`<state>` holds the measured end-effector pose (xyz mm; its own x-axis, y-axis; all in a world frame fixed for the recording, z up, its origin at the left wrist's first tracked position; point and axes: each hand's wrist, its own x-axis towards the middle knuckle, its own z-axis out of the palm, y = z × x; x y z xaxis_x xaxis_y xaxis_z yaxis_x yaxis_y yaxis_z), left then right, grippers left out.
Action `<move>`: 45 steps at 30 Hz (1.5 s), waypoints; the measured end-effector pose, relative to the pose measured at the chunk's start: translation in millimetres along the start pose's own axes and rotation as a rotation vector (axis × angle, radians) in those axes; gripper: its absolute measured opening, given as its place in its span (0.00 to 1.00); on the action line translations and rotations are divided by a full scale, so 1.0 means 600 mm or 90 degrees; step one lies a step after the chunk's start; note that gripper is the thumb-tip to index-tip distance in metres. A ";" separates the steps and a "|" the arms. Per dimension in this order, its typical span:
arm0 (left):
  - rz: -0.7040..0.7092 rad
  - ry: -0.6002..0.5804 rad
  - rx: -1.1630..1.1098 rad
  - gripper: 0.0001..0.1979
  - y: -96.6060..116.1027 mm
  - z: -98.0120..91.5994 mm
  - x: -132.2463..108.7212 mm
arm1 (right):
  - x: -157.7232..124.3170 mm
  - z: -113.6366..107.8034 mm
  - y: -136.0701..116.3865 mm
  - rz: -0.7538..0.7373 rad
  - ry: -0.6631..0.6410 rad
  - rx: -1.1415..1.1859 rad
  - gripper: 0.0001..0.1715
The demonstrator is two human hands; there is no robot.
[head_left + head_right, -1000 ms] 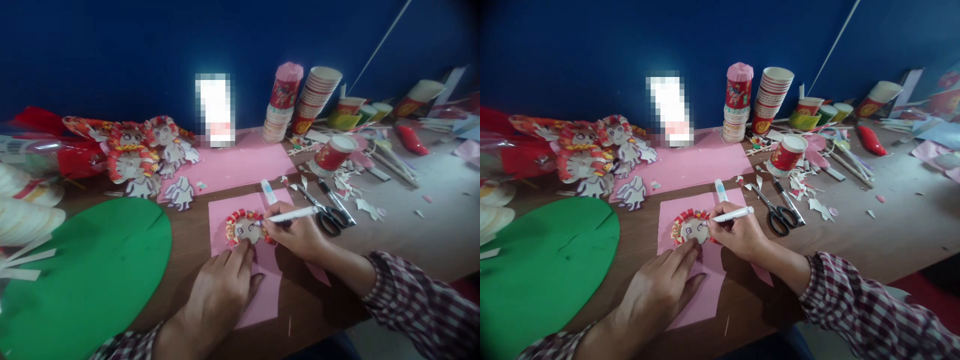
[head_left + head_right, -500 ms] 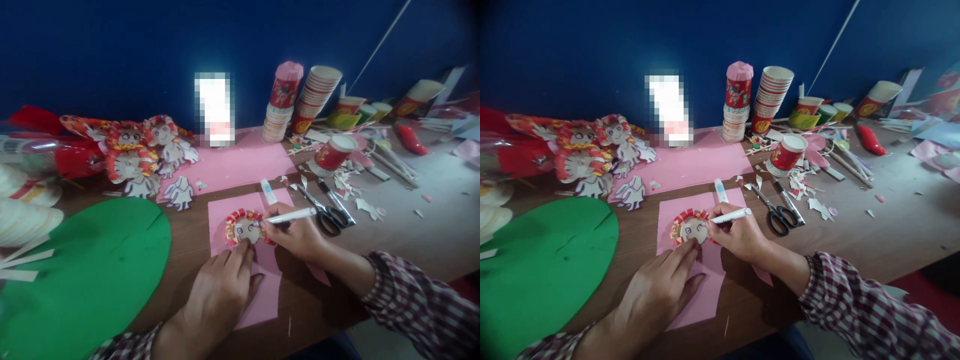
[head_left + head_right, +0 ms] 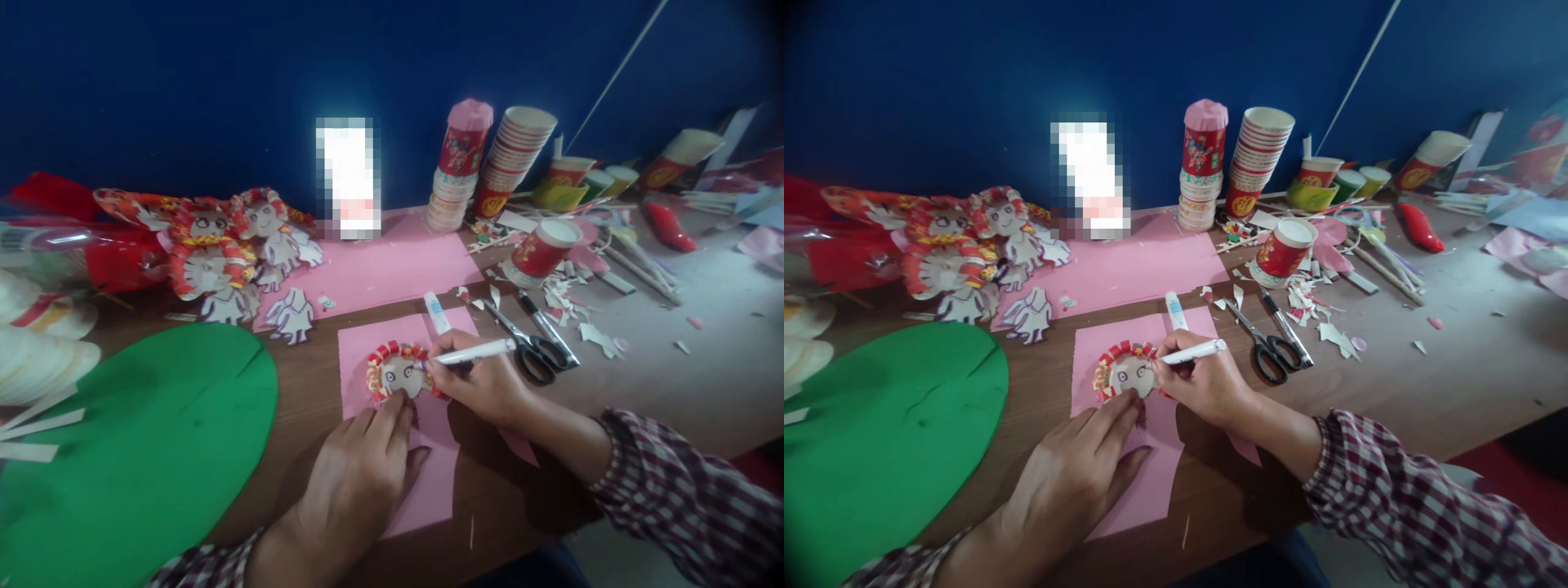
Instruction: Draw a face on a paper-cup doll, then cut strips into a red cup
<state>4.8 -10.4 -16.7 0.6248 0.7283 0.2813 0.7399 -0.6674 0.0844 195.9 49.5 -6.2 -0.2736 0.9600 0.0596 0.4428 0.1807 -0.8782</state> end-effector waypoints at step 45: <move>-0.003 0.004 0.002 0.19 -0.001 0.004 0.000 | -0.004 0.004 0.005 -0.004 -0.010 0.049 0.06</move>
<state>5.0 -9.7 -19.1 0.6198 0.7307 0.2863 0.7437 -0.6633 0.0832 195.7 46.9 -9.9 -0.2900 0.9553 0.0575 0.3746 0.1686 -0.9117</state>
